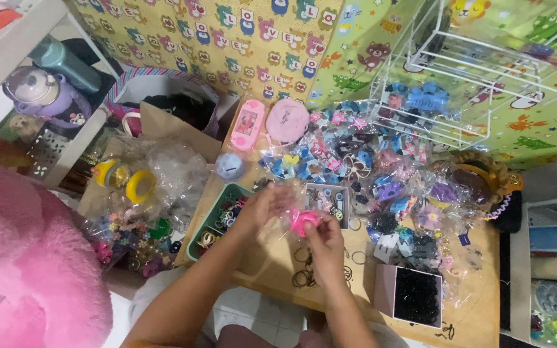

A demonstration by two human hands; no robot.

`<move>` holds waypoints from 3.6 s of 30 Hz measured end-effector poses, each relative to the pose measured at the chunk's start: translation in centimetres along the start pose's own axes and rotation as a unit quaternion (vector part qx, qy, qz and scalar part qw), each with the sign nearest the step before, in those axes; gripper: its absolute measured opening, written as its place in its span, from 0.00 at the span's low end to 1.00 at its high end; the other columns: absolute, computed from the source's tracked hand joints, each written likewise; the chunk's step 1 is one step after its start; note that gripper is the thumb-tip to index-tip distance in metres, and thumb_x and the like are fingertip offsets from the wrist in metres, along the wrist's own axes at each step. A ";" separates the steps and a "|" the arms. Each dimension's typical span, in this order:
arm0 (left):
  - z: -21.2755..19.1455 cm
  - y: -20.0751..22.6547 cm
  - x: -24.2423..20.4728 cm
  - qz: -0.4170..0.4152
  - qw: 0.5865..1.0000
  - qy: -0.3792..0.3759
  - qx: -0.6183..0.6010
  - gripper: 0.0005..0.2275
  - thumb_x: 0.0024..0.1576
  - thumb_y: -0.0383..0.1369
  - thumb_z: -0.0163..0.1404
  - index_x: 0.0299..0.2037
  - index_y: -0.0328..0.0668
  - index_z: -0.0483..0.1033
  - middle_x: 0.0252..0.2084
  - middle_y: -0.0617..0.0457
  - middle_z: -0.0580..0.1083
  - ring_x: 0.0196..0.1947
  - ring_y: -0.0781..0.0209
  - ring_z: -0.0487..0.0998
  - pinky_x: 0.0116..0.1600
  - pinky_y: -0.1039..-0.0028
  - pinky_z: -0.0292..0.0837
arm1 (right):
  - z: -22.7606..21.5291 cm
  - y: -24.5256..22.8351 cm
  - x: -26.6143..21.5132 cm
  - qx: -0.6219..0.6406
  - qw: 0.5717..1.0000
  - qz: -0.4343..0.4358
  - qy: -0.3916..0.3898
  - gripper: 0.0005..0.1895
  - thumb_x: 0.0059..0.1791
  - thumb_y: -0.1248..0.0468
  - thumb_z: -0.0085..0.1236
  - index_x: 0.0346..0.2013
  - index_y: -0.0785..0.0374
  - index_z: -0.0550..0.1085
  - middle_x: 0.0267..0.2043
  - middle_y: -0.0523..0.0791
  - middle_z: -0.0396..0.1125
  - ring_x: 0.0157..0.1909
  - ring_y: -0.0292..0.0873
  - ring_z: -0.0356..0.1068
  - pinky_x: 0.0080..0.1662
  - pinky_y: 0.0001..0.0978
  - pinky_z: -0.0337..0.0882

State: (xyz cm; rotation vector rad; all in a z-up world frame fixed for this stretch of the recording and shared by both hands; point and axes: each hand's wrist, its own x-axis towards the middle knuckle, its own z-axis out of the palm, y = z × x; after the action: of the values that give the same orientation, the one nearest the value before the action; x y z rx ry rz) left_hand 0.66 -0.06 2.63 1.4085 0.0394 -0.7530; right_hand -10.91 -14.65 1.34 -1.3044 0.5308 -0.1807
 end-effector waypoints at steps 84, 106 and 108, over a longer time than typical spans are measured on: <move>-0.1 -4.3 4.5 0.342 0.822 0.103 0.444 0.09 0.56 0.37 0.55 0.46 0.51 0.79 0.44 0.48 0.79 0.50 0.44 0.78 0.57 0.45 0.67 | 5.3 0.0 16.1 -0.124 0.930 -0.233 0.257 0.21 0.45 0.65 0.72 0.44 0.63 0.68 0.40 0.49 0.69 0.42 0.44 0.68 0.47 0.36 0.69; -2.5 2.7 1.1 0.185 0.876 0.108 0.432 0.19 0.61 0.36 0.51 0.63 0.42 0.70 0.65 0.36 0.66 0.70 0.31 0.59 0.66 0.27 0.46 | 6.2 5.0 19.0 -0.586 0.724 -0.272 0.242 0.27 0.40 0.45 0.70 0.50 0.50 0.76 0.43 0.47 0.69 0.43 0.56 0.75 0.42 0.45 0.77; -2.5 2.2 1.4 0.198 0.867 0.129 0.438 0.18 0.60 0.35 0.53 0.60 0.43 0.72 0.62 0.38 0.69 0.69 0.33 0.62 0.65 0.26 0.49 | 6.0 5.1 19.1 -0.582 0.746 -0.226 0.232 0.24 0.46 0.46 0.64 0.55 0.46 0.77 0.50 0.48 0.69 0.51 0.55 0.74 0.48 0.46 0.76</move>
State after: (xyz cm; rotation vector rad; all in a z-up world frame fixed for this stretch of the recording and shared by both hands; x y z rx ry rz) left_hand 3.82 1.51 3.47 2.2867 -0.4253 -0.2062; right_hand 7.59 -16.06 -7.70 -2.6674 0.7810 -0.6652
